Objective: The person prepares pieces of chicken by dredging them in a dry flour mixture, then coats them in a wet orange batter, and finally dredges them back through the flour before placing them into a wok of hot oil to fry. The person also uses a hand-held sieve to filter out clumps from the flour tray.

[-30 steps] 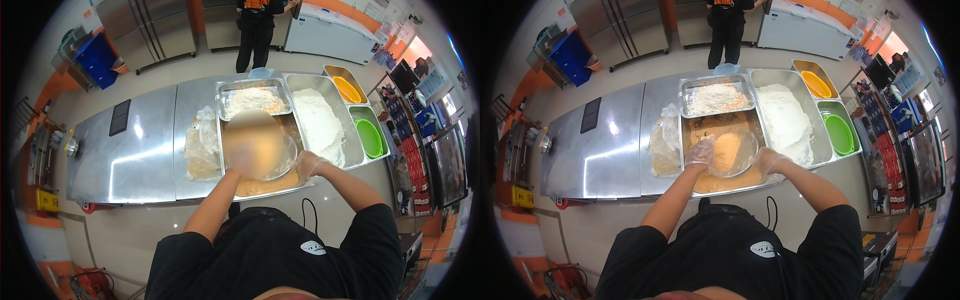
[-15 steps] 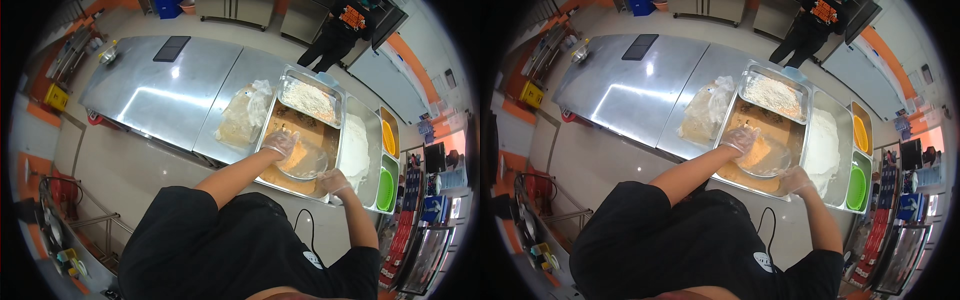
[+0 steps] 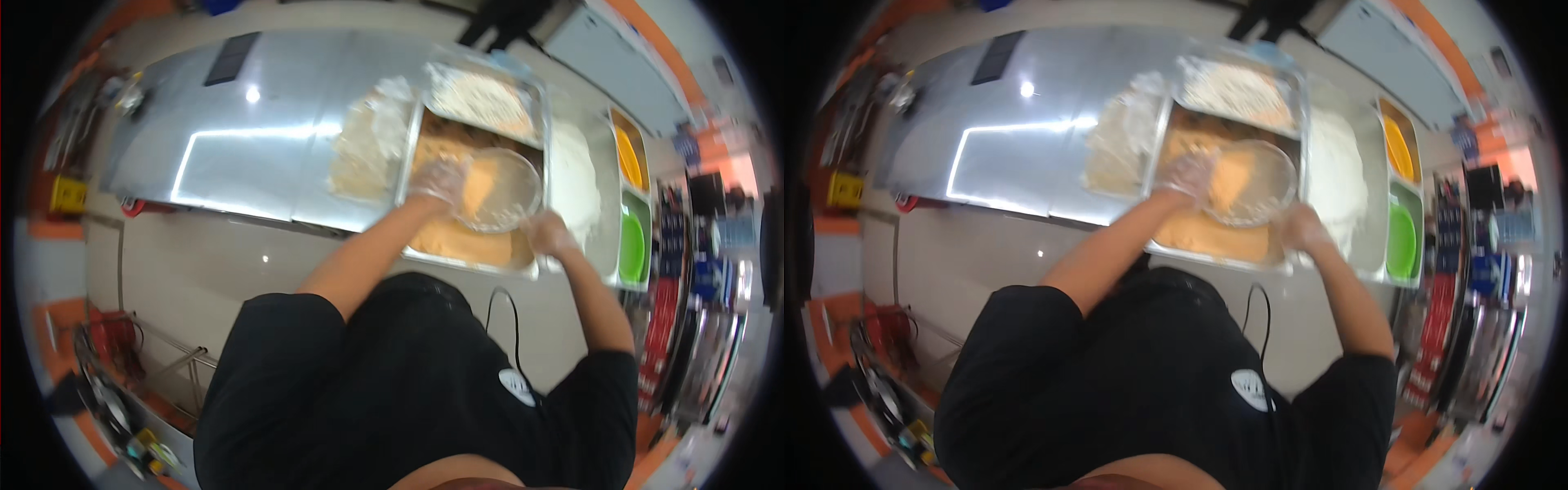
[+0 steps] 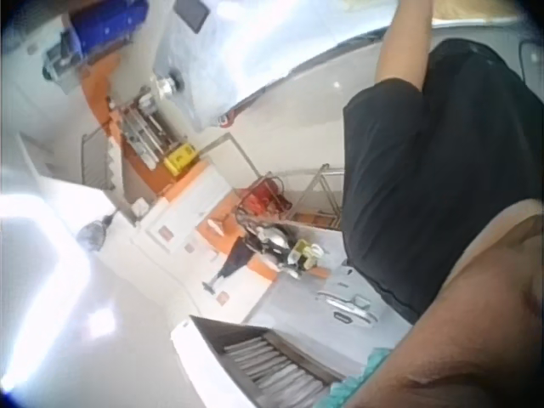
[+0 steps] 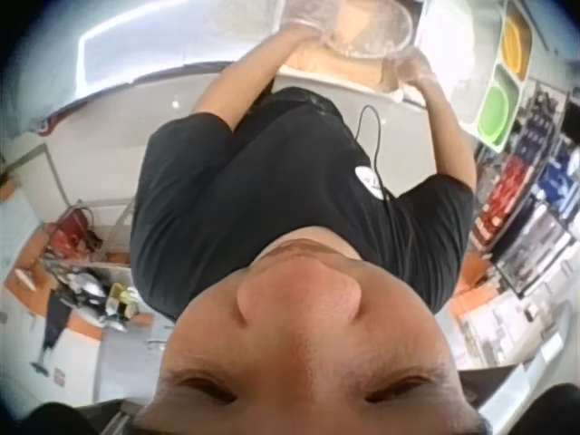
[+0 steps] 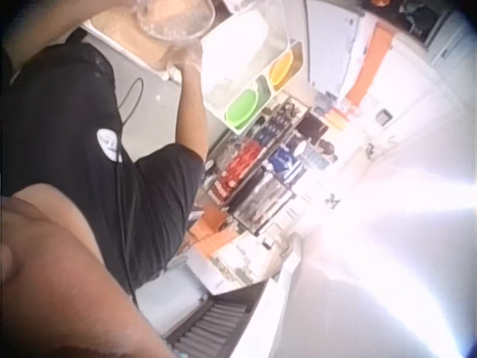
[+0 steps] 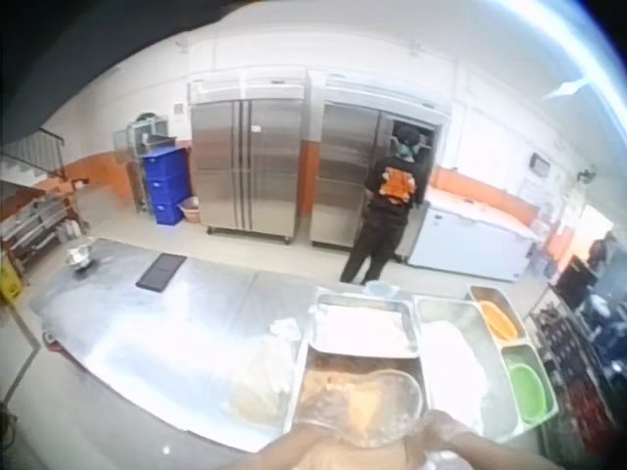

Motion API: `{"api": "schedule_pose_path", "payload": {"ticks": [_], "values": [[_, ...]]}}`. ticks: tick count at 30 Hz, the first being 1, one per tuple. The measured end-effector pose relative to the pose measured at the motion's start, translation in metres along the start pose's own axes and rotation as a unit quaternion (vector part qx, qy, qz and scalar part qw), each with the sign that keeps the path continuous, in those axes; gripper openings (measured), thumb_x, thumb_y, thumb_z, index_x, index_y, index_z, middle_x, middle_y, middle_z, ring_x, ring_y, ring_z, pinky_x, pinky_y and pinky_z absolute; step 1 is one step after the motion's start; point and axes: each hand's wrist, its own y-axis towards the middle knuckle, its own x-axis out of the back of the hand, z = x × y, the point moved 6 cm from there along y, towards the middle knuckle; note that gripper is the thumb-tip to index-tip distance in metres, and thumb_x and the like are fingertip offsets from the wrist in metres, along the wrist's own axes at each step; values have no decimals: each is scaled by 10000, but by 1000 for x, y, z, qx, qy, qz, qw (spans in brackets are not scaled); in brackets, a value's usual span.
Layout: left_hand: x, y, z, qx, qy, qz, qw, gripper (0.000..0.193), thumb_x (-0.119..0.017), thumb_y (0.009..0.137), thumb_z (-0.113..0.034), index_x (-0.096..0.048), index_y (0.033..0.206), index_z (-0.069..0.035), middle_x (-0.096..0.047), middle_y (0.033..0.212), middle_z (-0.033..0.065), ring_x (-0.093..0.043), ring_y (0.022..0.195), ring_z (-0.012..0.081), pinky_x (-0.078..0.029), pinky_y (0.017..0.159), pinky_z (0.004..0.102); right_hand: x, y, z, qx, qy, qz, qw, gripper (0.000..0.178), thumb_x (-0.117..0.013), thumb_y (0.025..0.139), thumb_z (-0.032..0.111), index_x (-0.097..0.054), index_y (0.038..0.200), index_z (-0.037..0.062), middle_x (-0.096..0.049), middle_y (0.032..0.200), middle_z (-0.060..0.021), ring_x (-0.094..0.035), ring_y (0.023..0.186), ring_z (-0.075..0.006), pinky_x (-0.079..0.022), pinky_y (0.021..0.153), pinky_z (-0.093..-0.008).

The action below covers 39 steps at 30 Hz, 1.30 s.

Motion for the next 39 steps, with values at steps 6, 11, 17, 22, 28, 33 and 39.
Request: {"api": "schedule_pose_path", "payload": {"ticks": [6, 11, 17, 22, 28, 33, 39], "values": [[10, 5, -3, -23, 107, -31, 993, 445, -339, 951, -167, -387, 1367, -16, -519, 1307, 209, -535, 1177, 323, -421, 1002, 395, 5, 3, 4, 90, -4, -27, 996, 395, -377, 967, 264, -673, 888, 15, -634, 872, -231, -607, 902, -356, -463, 836, -429], [-6, 6, 7, 17, 83, 6, 996, 466, -331, 951, -178, -365, 1394, -37, -505, 1345, 160, -516, 1207, 297, -405, 1032, 378, 19, -3, 13, -26, 16, -26, 999, 427, -346, 998, 302, -667, 970, 21, -633, 958, -210, -583, 943, -365, -460, 869, -418], [-3, -1, 2, -16, 81, -48, 995, 504, -243, 1000, -350, -512, 1284, -32, -541, 1297, 158, -505, 1210, 308, -411, 1016, 392, 32, -12, 22, -16, -20, -12, 1000, 420, -368, 998, 294, -655, 969, -11, -629, 950, -220, -586, 936, -363, -461, 869, -420], [-1, 6, 0, 37, 63, 27, 997, 462, -311, 968, -248, -397, 1373, -45, -476, 1366, 161, -473, 1249, 307, -399, 1041, 383, 19, -15, 6, -42, 84, 50, 994, 355, -399, 986, 248, -650, 1016, -1, -628, 938, -216, -598, 929, -360, -475, 855, -420], [-12, 8, 11, 61, 26, 23, 998, 491, -259, 978, -302, -392, 1382, -56, -457, 1391, 156, -460, 1261, 309, -378, 1058, 388, 4, -7, -5, -33, 113, 12, 993, 371, -474, 946, 306, -660, 1013, -7, -630, 902, -226, -604, 891, -366, -483, 823, -414], [-12, 5, 21, 100, -34, -11, 994, 552, -168, 1000, -399, -448, 1358, -85, -473, 1380, 146, -461, 1256, 318, -366, 1059, 402, 27, -18, 6, -68, 247, 52, 965, 386, -470, 942, 317, -684, 942, -6, -631, 873, -235, -606, 851, -372, -478, 808, -413], [-31, 14, 37, 86, -48, -19, 995, 606, -162, 993, -455, -470, 1338, -63, -480, 1372, 160, -448, 1262, 337, -339, 1074, 406, 22, -20, 5, -49, 232, 37, 971, 402, -441, 953, 314, -681, 913, -5, -633, 878, -246, -609, 858, -373, -479, 804, -416]]}}
